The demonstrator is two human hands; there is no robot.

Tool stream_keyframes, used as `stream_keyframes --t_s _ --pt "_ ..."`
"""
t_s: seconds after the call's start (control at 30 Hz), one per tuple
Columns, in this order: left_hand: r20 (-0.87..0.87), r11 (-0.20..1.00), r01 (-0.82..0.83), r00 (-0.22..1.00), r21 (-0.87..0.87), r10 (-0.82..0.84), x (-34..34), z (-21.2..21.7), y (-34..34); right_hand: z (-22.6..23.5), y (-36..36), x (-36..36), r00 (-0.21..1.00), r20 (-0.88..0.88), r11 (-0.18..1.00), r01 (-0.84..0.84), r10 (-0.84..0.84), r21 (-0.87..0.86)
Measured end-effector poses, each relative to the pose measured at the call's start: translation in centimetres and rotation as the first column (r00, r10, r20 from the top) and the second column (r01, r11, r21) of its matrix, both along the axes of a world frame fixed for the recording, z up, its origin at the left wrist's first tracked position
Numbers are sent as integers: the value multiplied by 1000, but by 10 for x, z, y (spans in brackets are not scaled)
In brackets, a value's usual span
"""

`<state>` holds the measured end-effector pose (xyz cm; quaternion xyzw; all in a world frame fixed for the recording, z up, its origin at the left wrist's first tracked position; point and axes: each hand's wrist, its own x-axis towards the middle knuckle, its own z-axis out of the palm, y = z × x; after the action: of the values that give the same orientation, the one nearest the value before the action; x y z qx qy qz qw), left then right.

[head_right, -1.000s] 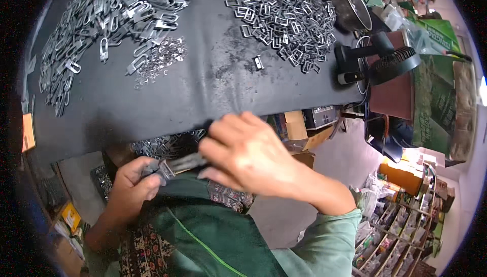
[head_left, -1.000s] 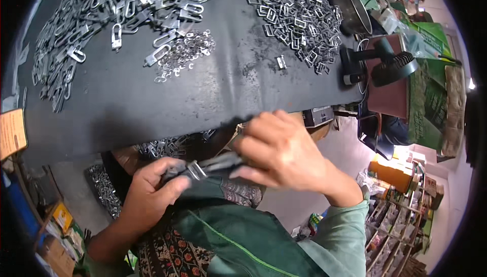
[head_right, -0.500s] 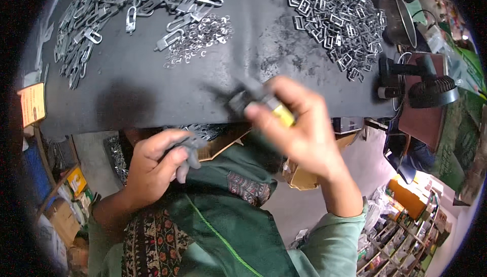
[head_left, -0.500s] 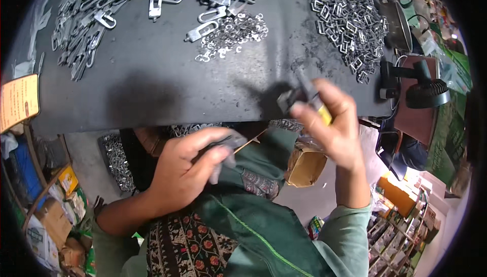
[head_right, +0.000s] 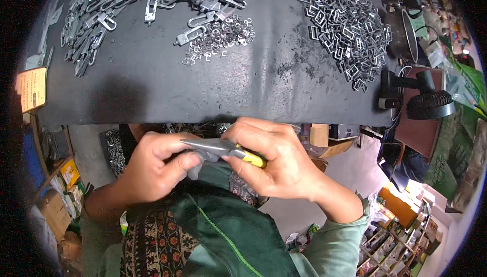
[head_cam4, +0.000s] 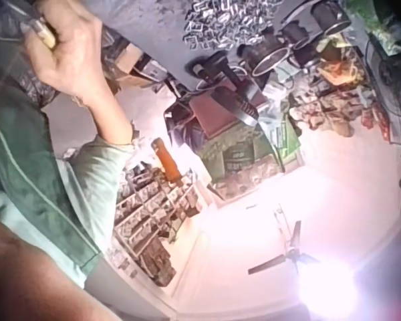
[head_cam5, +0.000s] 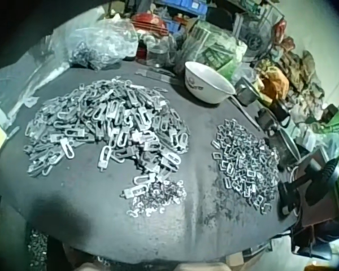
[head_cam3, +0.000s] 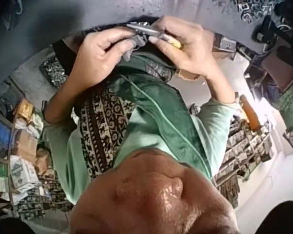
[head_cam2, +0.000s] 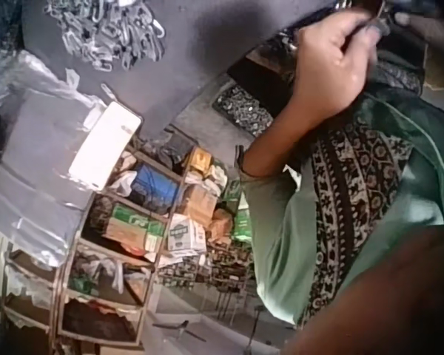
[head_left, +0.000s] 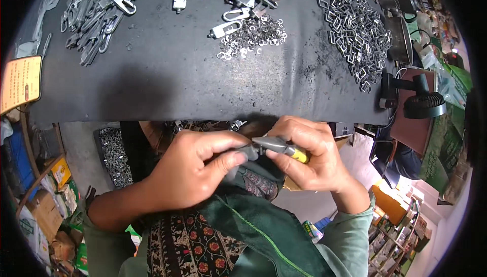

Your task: The person sorts metal hardware components on a workbench and assembles the parts together using pliers and by hand.

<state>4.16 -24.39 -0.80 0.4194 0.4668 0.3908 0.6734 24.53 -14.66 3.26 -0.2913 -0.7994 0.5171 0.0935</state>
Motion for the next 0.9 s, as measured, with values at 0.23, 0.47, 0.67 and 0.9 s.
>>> stream_keyframes --t_s 0.23,0.47,0.67,0.9 --pt "-107 990 123 987 63 -116 -5 6 1 7 -13 -1 989 147 994 48 -33 -100" --pt "306 879 217 948 -425 -87 -15 13 16 -2 4 4 988 147 975 86 -56 -207" --pt "-493 842 114 848 527 194 -10 8 19 -6 63 11 783 361 623 42 -506 781" --pt "-584 704 354 805 616 107 16 -21 14 0 43 -14 853 411 551 -183 -323 814"
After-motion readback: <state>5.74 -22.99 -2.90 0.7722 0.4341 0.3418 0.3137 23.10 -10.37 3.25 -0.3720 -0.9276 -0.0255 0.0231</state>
